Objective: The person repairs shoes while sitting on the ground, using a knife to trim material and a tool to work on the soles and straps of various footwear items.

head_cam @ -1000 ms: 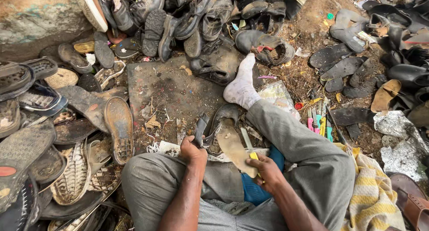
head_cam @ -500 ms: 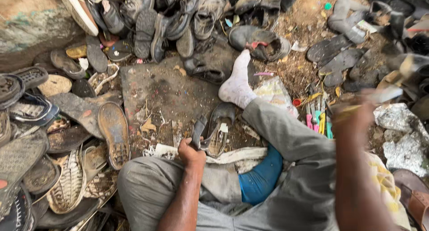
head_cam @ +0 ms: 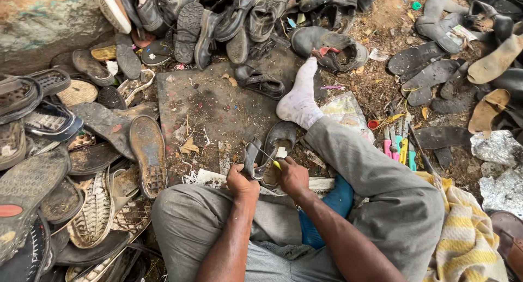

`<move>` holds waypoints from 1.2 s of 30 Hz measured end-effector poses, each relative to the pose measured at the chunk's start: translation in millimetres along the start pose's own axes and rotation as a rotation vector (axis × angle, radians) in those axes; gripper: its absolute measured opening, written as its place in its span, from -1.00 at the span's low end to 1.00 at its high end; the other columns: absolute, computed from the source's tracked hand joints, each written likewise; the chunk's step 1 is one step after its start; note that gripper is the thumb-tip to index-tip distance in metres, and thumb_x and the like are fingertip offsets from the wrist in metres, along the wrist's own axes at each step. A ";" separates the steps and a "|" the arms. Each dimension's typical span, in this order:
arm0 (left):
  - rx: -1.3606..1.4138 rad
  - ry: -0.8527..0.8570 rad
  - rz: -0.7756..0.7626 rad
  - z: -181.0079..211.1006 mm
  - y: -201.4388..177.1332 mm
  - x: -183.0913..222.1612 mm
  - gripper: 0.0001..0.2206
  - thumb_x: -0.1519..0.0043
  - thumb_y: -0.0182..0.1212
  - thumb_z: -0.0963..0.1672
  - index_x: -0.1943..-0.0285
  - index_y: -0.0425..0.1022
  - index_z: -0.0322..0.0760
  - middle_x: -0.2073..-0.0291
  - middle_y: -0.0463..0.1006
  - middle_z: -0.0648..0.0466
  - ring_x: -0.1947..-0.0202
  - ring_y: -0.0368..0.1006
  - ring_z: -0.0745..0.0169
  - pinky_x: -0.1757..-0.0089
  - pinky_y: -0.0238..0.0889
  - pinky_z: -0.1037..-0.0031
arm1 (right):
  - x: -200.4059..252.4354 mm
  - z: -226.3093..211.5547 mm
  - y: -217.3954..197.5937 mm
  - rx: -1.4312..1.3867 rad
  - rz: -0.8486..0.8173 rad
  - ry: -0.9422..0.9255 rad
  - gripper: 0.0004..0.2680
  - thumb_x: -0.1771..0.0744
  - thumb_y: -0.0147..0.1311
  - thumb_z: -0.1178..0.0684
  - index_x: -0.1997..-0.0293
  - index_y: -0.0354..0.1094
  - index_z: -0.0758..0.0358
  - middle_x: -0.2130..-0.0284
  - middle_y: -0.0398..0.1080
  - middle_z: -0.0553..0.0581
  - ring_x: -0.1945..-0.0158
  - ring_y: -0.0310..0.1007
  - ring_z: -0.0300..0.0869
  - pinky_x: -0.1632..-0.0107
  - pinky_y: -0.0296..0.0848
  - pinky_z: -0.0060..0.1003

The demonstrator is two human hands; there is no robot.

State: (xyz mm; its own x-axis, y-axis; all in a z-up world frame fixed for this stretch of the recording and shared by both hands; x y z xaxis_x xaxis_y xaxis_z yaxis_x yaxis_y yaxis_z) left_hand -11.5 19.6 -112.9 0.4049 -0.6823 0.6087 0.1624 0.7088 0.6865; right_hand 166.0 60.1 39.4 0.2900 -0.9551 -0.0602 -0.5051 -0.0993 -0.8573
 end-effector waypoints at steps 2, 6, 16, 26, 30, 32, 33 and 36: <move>-0.022 -0.044 0.063 -2.6 -5.4 1.8 -0.75 -0.03 0.06 -0.13 0.24 0.51 -0.45 0.38 0.59 -0.15 0.35 0.52 -0.07 0.16 0.40 0.25 | 0.8 -3.9 -5.6 0.022 0.017 -0.039 -0.87 -0.33 0.12 -0.03 0.14 0.49 0.11 0.25 0.45 0.16 0.26 0.51 0.17 0.24 0.45 0.08; 0.004 -0.038 0.027 -2.9 -4.5 -3.3 -0.75 -0.05 0.07 -0.12 0.23 0.52 -0.44 0.37 0.60 -0.16 0.33 0.53 -0.09 0.17 0.40 0.28 | 10.4 9.5 -50.2 -0.134 0.163 -0.108 -0.88 -0.32 0.11 0.02 0.12 0.47 0.14 0.29 0.45 0.17 0.27 0.51 0.17 0.26 0.46 0.05; -1.530 0.707 -0.806 5.5 78.3 66.5 -0.88 -0.14 0.17 -0.25 0.23 0.60 -0.33 0.13 0.63 -0.04 0.07 0.58 0.06 0.01 0.43 0.30 | 51.9 387.9 -401.8 0.604 0.489 0.544 -0.85 -0.36 0.13 0.00 0.12 0.39 0.25 0.36 0.46 0.33 0.25 0.46 0.20 0.17 0.39 0.09; -2.565 0.998 -2.065 -33.0 126.3 118.9 -0.86 -0.22 0.13 -0.24 0.15 0.57 -0.20 0.10 0.56 0.09 -0.37 0.23 0.13 -0.39 -0.32 0.11 | 93.3 298.6 -303.9 0.092 0.386 0.546 -0.75 -0.29 0.26 -0.05 0.03 0.53 0.24 0.31 0.56 0.30 0.30 0.55 0.00 0.19 0.46 -0.15; -2.554 0.965 -2.087 -39.1 127.2 126.0 -0.85 -0.23 0.10 -0.23 0.09 0.54 -0.22 0.16 0.56 0.05 -0.09 0.41 0.10 -0.36 -0.06 0.05 | 95.4 167.6 -283.6 -0.320 0.295 0.391 -0.77 -0.32 0.15 0.04 -0.06 0.48 0.25 0.33 0.56 0.05 0.33 0.49 -0.29 0.25 0.47 -0.29; -2.081 1.297 -1.792 -32.3 145.9 135.9 -0.82 -0.06 0.18 -0.20 0.17 0.57 -0.25 0.17 0.56 -0.05 0.02 0.46 -0.05 0.00 0.23 0.13 | 91.1 133.5 -280.3 -0.343 0.248 0.336 -0.76 -0.32 0.16 0.05 -0.07 0.48 0.28 0.42 0.56 0.04 0.38 0.44 -0.32 0.28 0.42 -0.30; -2.044 1.298 -1.631 -34.7 145.4 126.0 -0.83 -0.05 0.18 -0.20 0.20 0.57 -0.24 0.19 0.56 -0.06 0.06 0.45 -0.10 0.02 0.25 0.13 | 87.9 128.4 -273.4 -0.374 0.182 0.370 -0.76 -0.33 0.11 0.05 -0.06 0.50 0.26 0.43 0.54 0.02 0.43 0.38 -0.32 0.33 0.38 -0.31; -1.782 1.355 -1.250 -42.8 159.5 107.0 -0.86 -0.04 0.17 -0.24 0.25 0.57 -0.27 0.19 0.56 -0.06 0.03 0.47 -0.09 -0.04 0.29 0.16 | 81.1 103.2 -241.0 -0.485 0.036 0.426 -0.77 -0.36 0.06 0.00 -0.03 0.52 0.29 0.45 0.50 0.02 0.48 0.30 -0.32 0.40 0.32 -0.32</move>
State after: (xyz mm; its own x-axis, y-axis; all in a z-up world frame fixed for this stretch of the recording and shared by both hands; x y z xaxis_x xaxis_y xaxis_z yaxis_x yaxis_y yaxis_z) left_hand 96.2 67.4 44.7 -0.4334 -0.7611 -0.4826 0.5491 0.2016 -0.8111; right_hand 395.1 35.3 188.5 -0.0320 -0.9774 0.2088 -0.8473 -0.0843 -0.5244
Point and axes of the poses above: each hand's wrist, its own x-axis away from the middle knuckle, its own y-axis out of the palm, z = x × y, the point moved 9 cm from there along -x, towards the middle knuckle
